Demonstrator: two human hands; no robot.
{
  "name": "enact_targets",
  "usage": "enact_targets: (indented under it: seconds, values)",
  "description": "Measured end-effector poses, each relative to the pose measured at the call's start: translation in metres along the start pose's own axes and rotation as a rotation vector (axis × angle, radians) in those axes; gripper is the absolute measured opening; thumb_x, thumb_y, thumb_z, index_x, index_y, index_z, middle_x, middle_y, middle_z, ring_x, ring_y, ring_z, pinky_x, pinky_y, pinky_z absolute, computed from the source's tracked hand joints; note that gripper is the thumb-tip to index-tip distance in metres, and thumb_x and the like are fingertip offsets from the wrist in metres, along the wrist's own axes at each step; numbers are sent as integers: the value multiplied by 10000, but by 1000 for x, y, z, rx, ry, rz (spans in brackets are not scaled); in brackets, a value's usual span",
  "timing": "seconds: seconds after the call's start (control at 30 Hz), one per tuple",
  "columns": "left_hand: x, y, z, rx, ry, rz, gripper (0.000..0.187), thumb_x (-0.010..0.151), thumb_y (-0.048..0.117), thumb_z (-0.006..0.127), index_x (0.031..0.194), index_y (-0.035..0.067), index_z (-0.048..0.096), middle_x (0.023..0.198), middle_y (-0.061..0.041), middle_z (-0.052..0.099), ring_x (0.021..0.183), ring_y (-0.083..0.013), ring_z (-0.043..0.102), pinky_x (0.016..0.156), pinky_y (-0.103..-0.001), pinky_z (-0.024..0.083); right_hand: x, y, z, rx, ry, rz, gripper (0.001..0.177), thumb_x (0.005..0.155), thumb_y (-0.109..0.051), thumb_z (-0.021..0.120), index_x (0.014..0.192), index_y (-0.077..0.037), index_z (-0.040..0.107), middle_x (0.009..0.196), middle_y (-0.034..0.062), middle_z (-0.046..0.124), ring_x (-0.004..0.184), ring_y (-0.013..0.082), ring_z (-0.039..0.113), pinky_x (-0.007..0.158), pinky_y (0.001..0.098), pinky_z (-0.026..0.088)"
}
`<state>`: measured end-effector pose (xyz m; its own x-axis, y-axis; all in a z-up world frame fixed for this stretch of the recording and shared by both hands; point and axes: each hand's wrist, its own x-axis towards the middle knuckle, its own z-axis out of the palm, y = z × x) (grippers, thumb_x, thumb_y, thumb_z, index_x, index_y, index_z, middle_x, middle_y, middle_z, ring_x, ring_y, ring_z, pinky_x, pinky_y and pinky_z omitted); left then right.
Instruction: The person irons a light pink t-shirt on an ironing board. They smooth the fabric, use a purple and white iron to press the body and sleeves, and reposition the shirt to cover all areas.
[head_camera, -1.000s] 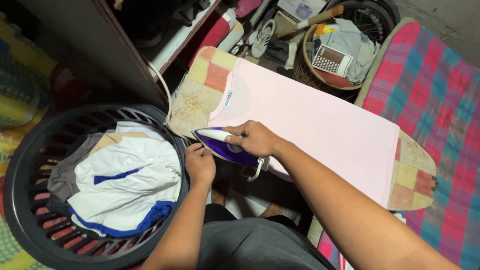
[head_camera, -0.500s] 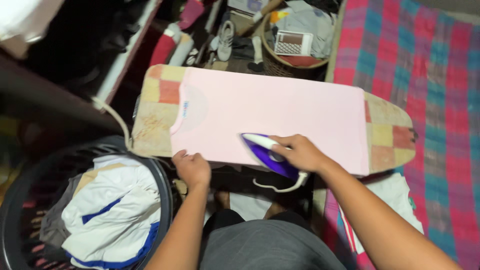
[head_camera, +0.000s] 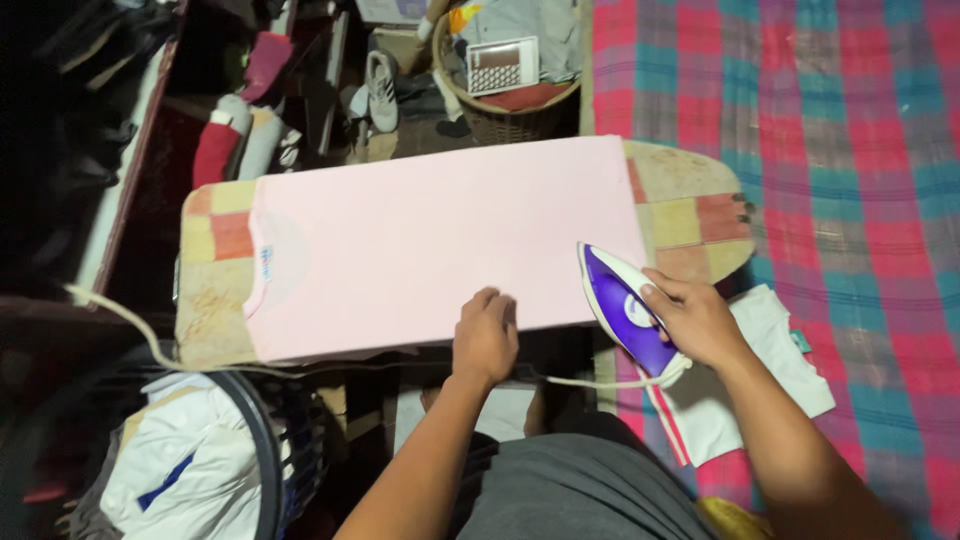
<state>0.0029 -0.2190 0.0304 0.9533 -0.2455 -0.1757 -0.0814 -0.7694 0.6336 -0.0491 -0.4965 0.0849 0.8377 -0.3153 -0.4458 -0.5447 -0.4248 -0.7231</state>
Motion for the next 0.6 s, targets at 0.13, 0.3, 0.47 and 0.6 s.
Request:
enact_targets:
  seconds: [0.13, 0.3, 0.47, 0.6]
  values:
    - [-8, 3, 4, 142, -38, 50, 441, 829, 57, 652, 1269, 67, 629, 1492, -133, 473, 1402, -339, 410, 1096, -454, 407, -4, 15, -20, 38, 83, 61, 467, 949, -340, 659, 1383, -168, 679, 675, 73, 664, 511, 130, 542, 529, 305, 473]
    - [-15, -3, 3, 171, -99, -33, 539, 847, 50, 643, 1376, 66, 541, 1589, -150, 346, 1466, -336, 335, 1139, -434, 383, 5, 4, -4, 54, 99, 54, 489, 947, -339, 677, 1395, -144, 685, 826, 160, 765, 611, 223, 627, 604, 369, 517]
    - [-27, -5, -2, 248, -55, -105, 695, 825, 38, 657, 1480, 55, 425, 1645, -189, 221, 1480, -375, 277, 1160, -432, 362, 27, -46, 58, 28, -105, -400, 546, 890, -226, 688, 1390, -33, 588, 1229, 223, 715, 1120, 294, 710, 966, 380, 514]
    - [-35, -6, -4, 289, -166, -221, 753, 837, 91, 673, 1513, 93, 342, 1671, -146, 153, 1517, -348, 214, 1154, -428, 358, 32, -87, 95, -72, -235, -371, 511, 908, -235, 668, 1393, -83, 612, 1221, 221, 708, 1132, 347, 682, 977, 394, 504]
